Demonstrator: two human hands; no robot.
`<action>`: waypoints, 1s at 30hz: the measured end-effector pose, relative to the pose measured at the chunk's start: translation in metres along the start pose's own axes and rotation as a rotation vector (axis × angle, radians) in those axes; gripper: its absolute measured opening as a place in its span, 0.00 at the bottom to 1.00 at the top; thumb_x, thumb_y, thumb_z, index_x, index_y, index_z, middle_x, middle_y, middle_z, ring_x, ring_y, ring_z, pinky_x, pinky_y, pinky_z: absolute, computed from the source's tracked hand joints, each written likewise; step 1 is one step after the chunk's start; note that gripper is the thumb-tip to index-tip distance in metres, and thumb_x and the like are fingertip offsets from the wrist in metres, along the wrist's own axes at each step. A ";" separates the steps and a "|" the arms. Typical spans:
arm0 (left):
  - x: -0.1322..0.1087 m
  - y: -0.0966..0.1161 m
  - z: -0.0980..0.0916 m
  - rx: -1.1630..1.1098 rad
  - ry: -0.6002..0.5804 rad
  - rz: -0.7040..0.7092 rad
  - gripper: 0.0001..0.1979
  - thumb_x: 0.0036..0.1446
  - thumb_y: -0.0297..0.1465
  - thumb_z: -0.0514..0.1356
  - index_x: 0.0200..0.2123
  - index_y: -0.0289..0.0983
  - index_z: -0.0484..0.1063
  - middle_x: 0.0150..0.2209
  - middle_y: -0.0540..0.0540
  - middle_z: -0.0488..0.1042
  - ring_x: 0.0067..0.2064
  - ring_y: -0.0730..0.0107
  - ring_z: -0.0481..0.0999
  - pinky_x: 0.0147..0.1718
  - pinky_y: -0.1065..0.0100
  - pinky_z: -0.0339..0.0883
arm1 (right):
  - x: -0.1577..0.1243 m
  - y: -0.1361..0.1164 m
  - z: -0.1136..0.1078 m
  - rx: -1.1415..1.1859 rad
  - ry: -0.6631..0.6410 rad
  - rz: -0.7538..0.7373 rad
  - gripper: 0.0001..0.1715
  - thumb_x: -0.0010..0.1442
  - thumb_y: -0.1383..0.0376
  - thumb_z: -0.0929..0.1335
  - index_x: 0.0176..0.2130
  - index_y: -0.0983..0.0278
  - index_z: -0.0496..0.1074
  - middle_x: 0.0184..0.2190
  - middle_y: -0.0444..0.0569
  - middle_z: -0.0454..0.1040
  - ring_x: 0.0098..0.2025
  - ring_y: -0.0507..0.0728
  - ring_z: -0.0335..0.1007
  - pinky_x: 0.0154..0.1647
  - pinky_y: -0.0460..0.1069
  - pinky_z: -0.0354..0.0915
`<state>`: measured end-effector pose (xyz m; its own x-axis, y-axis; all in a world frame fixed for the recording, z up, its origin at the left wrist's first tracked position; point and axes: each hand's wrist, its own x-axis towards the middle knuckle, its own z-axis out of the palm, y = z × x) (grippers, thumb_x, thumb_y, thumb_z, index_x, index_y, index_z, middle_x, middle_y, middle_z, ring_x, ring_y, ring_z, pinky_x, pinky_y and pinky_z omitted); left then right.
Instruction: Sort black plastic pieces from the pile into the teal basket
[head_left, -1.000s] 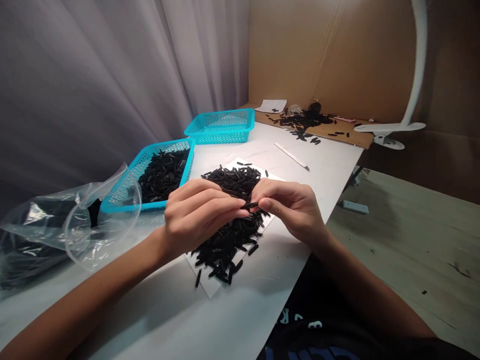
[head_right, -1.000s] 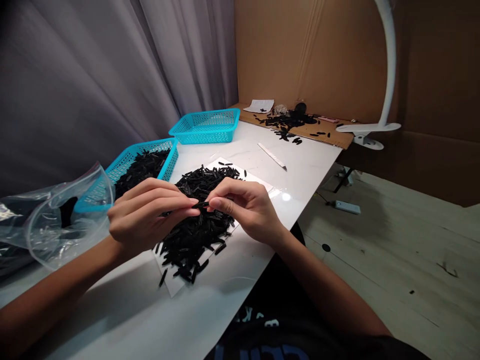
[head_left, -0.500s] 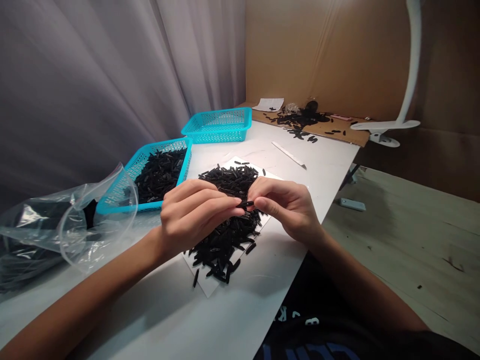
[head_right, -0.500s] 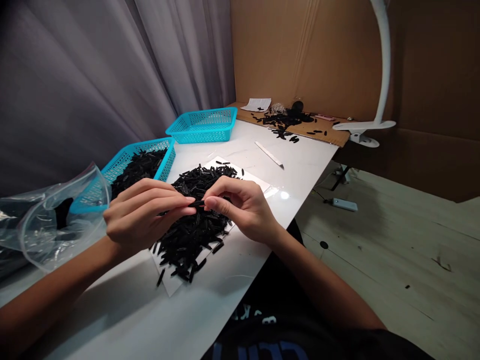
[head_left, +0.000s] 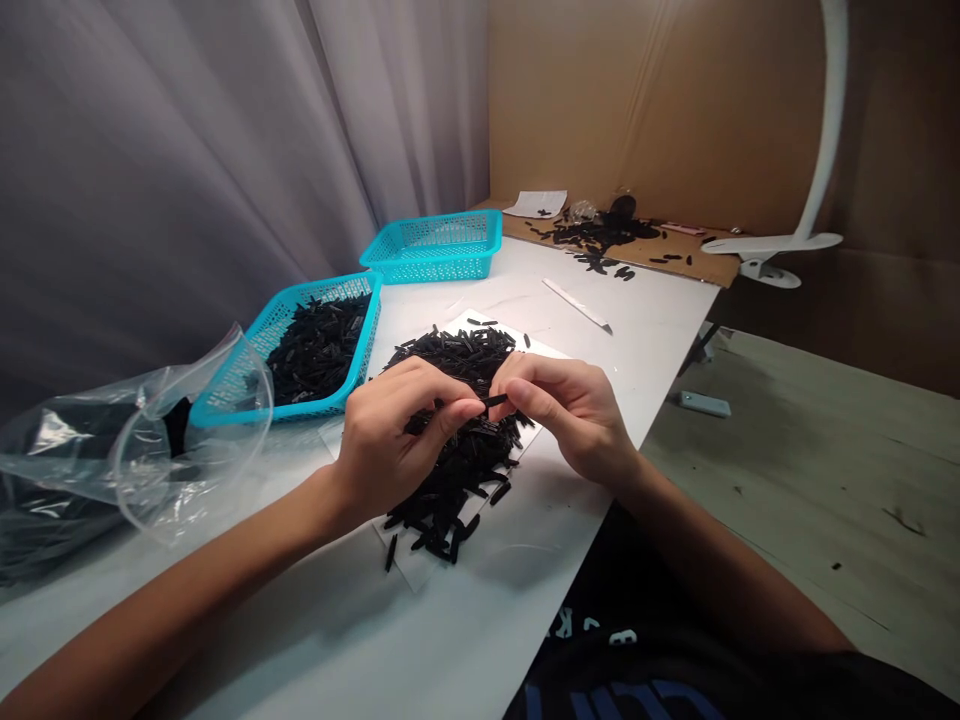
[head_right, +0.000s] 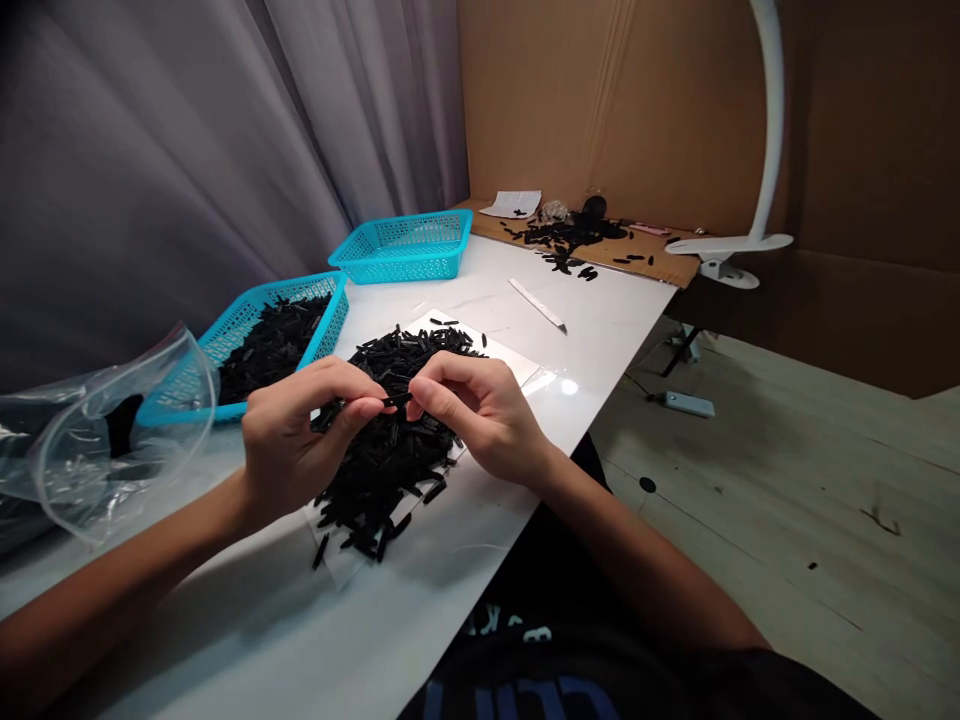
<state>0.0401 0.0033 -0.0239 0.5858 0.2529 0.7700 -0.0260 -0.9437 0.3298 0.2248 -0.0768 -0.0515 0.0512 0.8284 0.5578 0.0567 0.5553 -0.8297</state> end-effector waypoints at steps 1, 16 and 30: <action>0.000 0.001 0.000 -0.008 -0.004 -0.021 0.09 0.69 0.30 0.62 0.33 0.36 0.75 0.28 0.48 0.79 0.30 0.73 0.76 0.32 0.70 0.71 | 0.000 0.000 0.000 0.004 0.001 0.001 0.16 0.71 0.63 0.68 0.31 0.65 0.76 0.28 0.45 0.77 0.31 0.51 0.71 0.32 0.47 0.65; 0.015 -0.044 -0.045 0.724 0.078 0.104 0.07 0.67 0.34 0.64 0.35 0.42 0.74 0.31 0.53 0.79 0.33 0.71 0.74 0.33 0.65 0.67 | 0.002 0.015 -0.002 -0.592 -0.007 0.019 0.09 0.67 0.64 0.71 0.47 0.63 0.78 0.48 0.55 0.81 0.51 0.64 0.74 0.56 0.61 0.69; 0.008 -0.045 -0.040 0.488 -0.542 0.012 0.11 0.63 0.37 0.67 0.46 0.39 0.78 0.41 0.49 0.82 0.40 0.66 0.82 0.36 0.69 0.73 | 0.005 0.025 -0.003 -0.726 -0.066 -0.009 0.07 0.66 0.74 0.70 0.37 0.63 0.75 0.40 0.52 0.80 0.42 0.60 0.77 0.45 0.56 0.71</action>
<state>0.0138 0.0560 -0.0111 0.9098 0.2199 0.3520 0.2547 -0.9654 -0.0554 0.2293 -0.0591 -0.0691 -0.0112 0.8395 0.5432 0.7053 0.3917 -0.5909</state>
